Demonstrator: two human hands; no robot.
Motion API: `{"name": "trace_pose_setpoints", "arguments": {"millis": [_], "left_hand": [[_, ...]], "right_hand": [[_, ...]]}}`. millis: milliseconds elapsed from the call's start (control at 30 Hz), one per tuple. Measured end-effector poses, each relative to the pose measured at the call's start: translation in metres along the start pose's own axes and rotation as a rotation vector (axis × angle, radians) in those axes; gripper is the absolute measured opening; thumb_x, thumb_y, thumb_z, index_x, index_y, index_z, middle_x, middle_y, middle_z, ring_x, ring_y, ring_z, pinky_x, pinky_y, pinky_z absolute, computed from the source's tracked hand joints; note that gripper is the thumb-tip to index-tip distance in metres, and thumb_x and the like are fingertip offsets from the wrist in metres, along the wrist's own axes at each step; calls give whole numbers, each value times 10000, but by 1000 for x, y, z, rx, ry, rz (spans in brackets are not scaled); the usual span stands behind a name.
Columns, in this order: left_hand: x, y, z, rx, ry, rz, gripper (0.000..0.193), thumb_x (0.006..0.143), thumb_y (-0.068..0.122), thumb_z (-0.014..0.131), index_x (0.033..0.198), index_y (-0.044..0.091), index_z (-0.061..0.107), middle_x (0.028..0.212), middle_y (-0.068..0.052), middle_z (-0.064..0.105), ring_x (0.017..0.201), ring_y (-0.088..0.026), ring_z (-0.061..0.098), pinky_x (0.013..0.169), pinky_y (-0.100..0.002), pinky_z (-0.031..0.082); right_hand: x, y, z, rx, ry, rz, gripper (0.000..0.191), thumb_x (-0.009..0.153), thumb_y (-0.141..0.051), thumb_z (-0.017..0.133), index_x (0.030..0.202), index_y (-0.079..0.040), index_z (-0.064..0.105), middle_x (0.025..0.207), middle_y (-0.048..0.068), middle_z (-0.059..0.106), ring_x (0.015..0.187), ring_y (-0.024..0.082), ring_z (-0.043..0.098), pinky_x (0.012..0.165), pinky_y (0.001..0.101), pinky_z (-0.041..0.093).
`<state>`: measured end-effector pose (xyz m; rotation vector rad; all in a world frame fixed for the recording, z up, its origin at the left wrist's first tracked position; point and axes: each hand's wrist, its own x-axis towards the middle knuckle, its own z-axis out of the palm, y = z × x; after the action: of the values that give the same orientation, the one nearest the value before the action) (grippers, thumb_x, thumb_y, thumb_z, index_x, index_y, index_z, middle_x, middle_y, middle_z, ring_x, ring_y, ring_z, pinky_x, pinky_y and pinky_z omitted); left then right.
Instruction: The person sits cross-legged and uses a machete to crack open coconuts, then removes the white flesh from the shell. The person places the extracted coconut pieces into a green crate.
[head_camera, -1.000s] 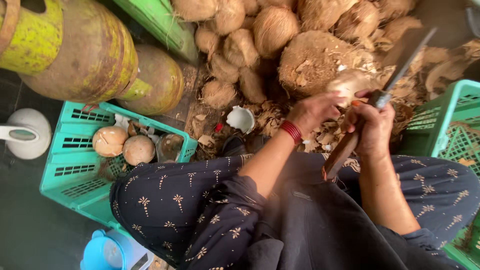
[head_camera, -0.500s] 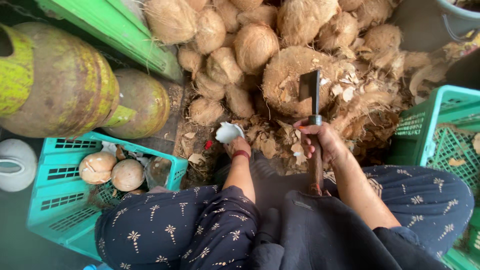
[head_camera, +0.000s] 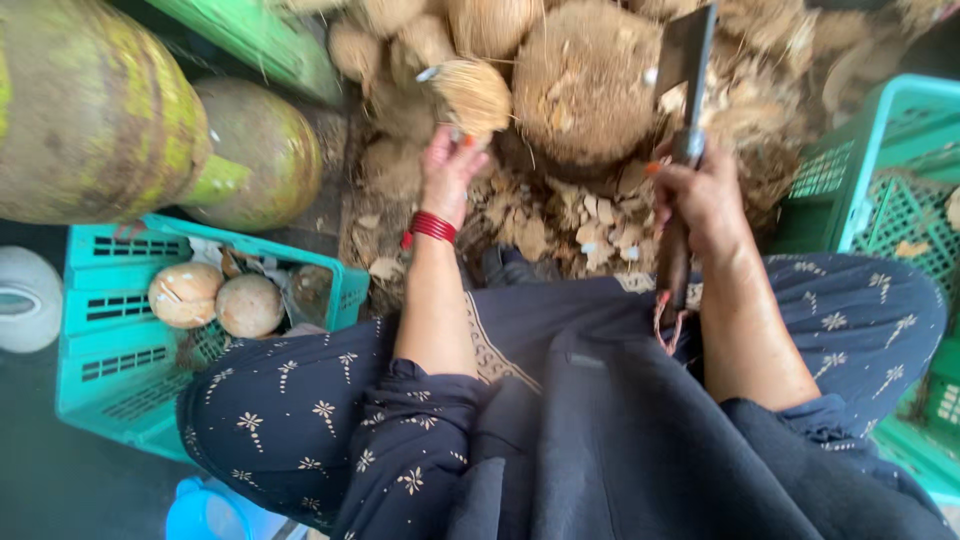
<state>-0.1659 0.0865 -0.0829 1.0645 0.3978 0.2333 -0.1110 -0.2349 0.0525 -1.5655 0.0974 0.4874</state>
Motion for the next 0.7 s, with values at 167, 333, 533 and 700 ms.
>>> {"name": "trace_pose_setpoints", "arguments": {"millis": [167, 333, 533, 700], "left_hand": [[13, -30, 57, 603, -94, 228, 191, 962, 86, 691, 1145, 80, 637, 1016, -37, 701, 947, -136, 653, 845, -262, 540], [13, -38, 53, 688, -59, 185, 186, 1011, 185, 634, 1151, 77, 575, 1029, -73, 712, 960, -187, 682, 867, -325, 564], [11, -17, 66, 1011, 65, 73, 516, 806, 323, 785, 1146, 14, 551, 1105, -193, 693, 1008, -305, 684, 890, -414, 560], [10, -23, 66, 972, 129, 31, 531, 848, 463, 785, 979, -33, 651, 1039, -200, 734, 953, -304, 714, 871, -423, 584]], "right_hand": [[8, -5, 27, -37, -70, 312, 209, 898, -20, 616, 1002, -97, 451, 612, 38, 536, 402, 136, 490, 333, 295, 455], [15, -2, 35, -115, -94, 302, 151, 924, -35, 620, 1004, -74, 498, 637, 55, 541, 393, 137, 454, 325, 286, 422], [4, -1, 51, -264, -203, 212, 235, 887, -76, 663, 1100, -87, 562, 651, 29, 550, 396, 114, 463, 341, 263, 441], [-5, -3, 68, -370, -243, 82, 309, 829, -67, 771, 1062, -24, 573, 666, 8, 509, 455, 88, 446, 373, 272, 361]]}}
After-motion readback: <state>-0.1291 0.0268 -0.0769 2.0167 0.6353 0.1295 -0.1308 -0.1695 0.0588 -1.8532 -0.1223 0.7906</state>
